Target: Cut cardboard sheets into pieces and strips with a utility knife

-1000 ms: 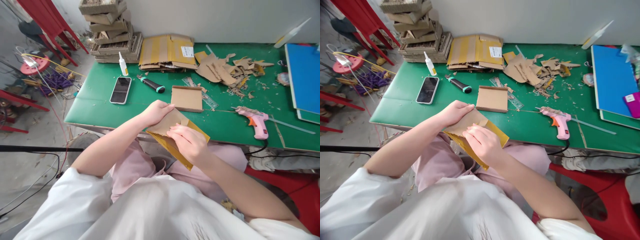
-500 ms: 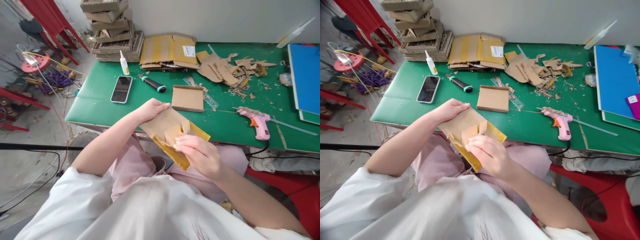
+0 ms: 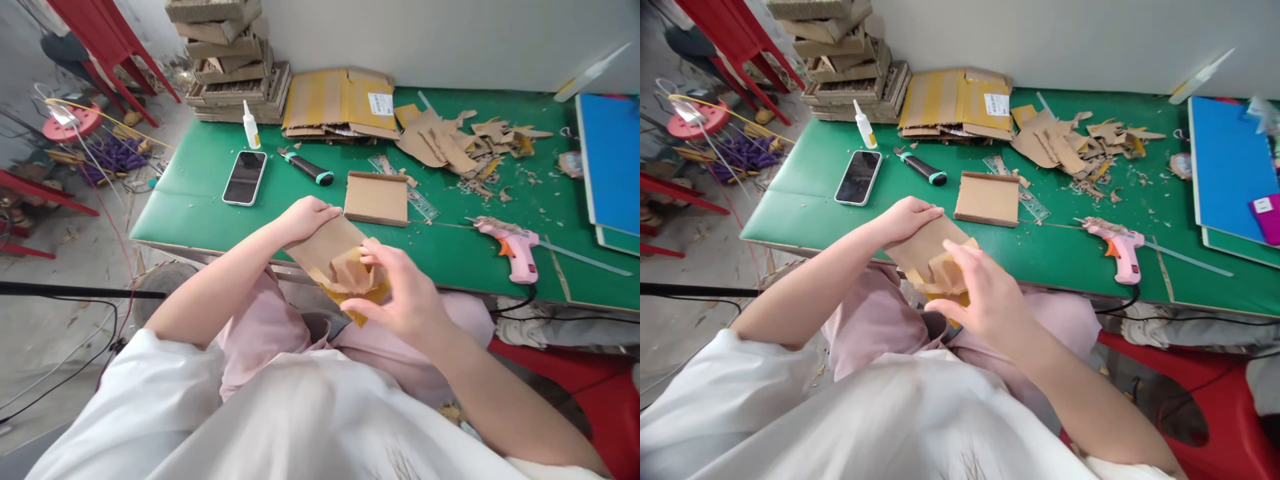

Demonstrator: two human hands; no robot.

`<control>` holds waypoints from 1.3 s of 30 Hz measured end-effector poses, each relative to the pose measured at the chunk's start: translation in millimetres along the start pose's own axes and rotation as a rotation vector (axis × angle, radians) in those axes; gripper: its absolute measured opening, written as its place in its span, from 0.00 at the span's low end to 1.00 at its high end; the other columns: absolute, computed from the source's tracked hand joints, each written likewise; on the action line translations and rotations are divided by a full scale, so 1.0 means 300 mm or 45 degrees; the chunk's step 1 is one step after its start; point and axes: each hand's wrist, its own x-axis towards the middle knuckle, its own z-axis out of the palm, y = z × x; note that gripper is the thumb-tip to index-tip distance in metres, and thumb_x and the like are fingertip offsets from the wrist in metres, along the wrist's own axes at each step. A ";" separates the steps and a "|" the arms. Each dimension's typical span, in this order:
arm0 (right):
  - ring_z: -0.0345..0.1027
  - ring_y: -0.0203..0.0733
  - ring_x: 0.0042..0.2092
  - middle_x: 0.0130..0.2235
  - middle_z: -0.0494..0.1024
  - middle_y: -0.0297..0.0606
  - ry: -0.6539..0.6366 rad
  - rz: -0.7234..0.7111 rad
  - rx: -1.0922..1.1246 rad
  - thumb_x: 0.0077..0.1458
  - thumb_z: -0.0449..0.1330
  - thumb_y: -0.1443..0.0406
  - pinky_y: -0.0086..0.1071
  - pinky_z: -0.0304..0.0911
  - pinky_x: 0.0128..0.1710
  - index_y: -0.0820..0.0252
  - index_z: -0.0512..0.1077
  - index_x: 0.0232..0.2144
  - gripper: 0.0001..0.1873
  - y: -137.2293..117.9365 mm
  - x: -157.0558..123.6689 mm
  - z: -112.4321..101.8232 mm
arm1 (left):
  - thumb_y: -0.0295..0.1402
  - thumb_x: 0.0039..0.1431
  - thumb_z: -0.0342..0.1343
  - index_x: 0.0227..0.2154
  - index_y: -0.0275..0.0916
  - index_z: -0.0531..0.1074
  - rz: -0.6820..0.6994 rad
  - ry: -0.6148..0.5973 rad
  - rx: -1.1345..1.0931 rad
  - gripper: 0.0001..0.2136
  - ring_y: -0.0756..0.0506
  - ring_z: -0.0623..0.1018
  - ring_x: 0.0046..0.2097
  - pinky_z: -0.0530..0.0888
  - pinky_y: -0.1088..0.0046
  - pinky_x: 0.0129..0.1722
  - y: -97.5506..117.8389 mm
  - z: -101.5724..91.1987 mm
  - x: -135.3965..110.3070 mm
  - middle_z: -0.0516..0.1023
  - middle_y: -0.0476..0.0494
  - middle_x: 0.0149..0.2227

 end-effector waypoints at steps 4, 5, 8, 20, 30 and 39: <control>0.67 0.42 0.37 0.35 0.77 0.43 -0.037 -0.338 -0.403 0.55 0.58 0.59 0.36 0.63 0.36 0.66 0.71 0.43 0.18 -0.011 0.040 0.081 | 0.46 0.60 0.47 0.19 0.37 0.68 0.083 0.012 0.132 0.21 0.51 0.64 0.26 0.59 0.74 0.28 0.030 0.011 0.017 0.69 0.51 0.22; 0.66 0.40 0.33 0.30 0.76 0.39 0.008 -0.393 -0.472 0.55 0.59 0.64 0.34 0.60 0.32 0.65 0.73 0.38 0.10 -0.010 0.046 0.100 | 0.46 0.60 0.47 0.19 0.37 0.68 0.081 0.025 0.154 0.21 0.51 0.64 0.26 0.59 0.74 0.28 0.036 0.013 0.020 0.69 0.50 0.23; 0.59 0.34 0.26 0.21 0.70 0.32 0.144 -0.468 -0.566 0.51 0.59 0.73 0.30 0.51 0.26 0.63 0.74 0.31 0.05 0.004 0.057 0.141 | 0.45 0.64 0.42 0.23 0.37 0.69 0.039 0.081 0.259 0.21 0.49 0.67 0.29 0.60 0.73 0.28 0.055 0.012 0.018 0.72 0.48 0.26; 0.54 0.32 0.21 0.17 0.62 0.29 0.216 -0.635 -0.573 0.58 0.55 0.59 0.31 0.41 0.21 0.58 0.68 0.23 0.13 0.056 0.125 0.213 | 0.43 0.66 0.38 0.45 0.35 0.67 0.022 -0.012 1.049 0.18 0.37 0.79 0.39 0.69 0.69 0.32 0.122 0.008 -0.036 0.77 0.37 0.35; 0.50 0.31 0.19 0.16 0.58 0.26 0.194 -0.933 -0.415 0.57 0.57 0.61 0.30 0.41 0.20 0.60 0.64 0.23 0.12 0.031 0.106 0.190 | 0.45 0.66 0.34 0.44 0.40 0.70 0.113 -0.083 1.046 0.22 0.38 0.78 0.42 0.69 0.69 0.33 0.007 -0.025 0.024 0.78 0.39 0.39; 0.50 0.30 0.19 0.16 0.58 0.24 0.147 -0.996 -0.281 0.57 0.56 0.60 0.29 0.43 0.19 0.62 0.65 0.26 0.12 -0.017 0.074 0.100 | 0.49 0.64 0.34 0.41 0.38 0.72 0.154 -0.189 1.013 0.26 0.39 0.77 0.43 0.68 0.70 0.34 -0.004 -0.010 0.032 0.78 0.38 0.41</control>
